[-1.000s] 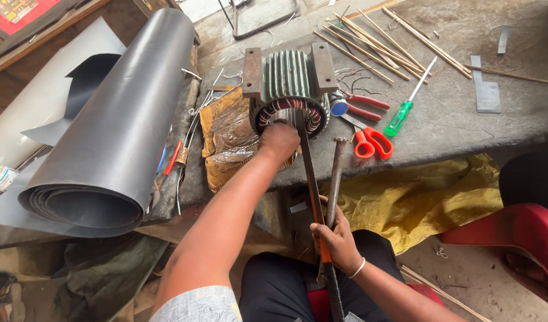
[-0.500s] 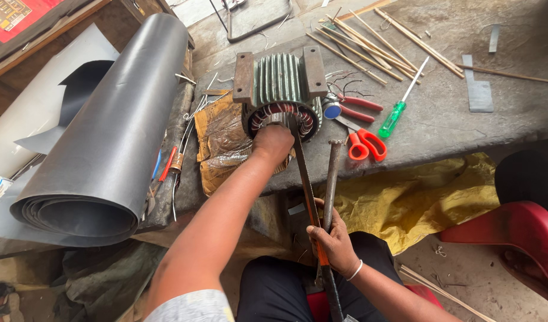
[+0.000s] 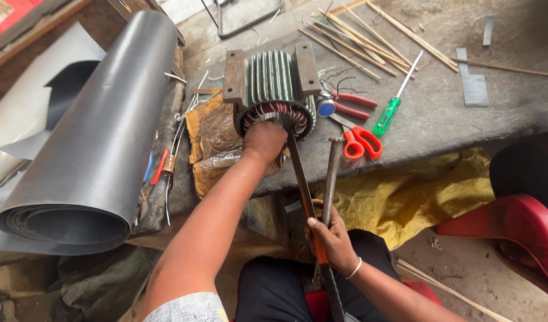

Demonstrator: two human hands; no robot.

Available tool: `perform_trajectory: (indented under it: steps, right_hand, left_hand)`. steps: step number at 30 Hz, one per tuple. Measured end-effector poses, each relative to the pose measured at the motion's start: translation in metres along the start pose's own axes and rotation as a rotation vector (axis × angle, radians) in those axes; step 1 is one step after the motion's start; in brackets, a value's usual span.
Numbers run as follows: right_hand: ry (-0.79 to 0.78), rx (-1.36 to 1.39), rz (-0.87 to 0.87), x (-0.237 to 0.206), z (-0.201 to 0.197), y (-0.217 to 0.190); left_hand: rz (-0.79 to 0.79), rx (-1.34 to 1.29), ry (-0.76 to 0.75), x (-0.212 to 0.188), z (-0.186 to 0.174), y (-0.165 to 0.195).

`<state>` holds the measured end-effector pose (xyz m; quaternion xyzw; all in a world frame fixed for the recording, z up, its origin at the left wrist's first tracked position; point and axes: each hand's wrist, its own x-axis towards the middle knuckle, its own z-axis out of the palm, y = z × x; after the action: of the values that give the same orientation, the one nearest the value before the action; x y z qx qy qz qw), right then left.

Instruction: The person sits at a workbench holding a flat file in one hand and a punch in the other, repeatedly filing the slots inside an electric motor stator and tapping it. They then rotate the stator and use a screwdriver and pliers to pick at and trim the windings inside the stator.

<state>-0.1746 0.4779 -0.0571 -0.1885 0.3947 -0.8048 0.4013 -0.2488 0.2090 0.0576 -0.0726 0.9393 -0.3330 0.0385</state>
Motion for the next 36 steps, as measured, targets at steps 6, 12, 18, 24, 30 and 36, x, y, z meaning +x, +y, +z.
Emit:
perform_trajectory:
  steps: [6, 12, 18, 24, 30, 36]
  right_hand:
    - [-0.006, 0.014, 0.031, 0.006, -0.006, 0.005]
    - [-0.002, -0.055, -0.118, 0.008, -0.001, 0.015]
    - [-0.016, -0.090, 0.008, 0.001, 0.008, 0.006]
    - [-0.003, -0.066, 0.026, -0.005, 0.019, -0.003]
    - [-0.071, -0.057, 0.027, -0.008, 0.018, -0.009]
    - [-0.048, -0.052, -0.038, -0.007, 0.012, -0.009]
  left_hand:
    - [-0.278, -0.579, 0.154, -0.073, -0.019, 0.041]
    - [-0.668, -2.100, -0.296, -0.230, -0.055, 0.142]
    - [-0.648, -2.549, -0.172, -0.272, -0.042, 0.187]
    - [-0.521, -2.317, -0.018, -0.288, -0.036, 0.211]
    - [-0.876, -2.421, -0.108, -0.285, -0.068, 0.193]
    - [-0.832, -2.402, 0.015, -0.273, -0.097, 0.159]
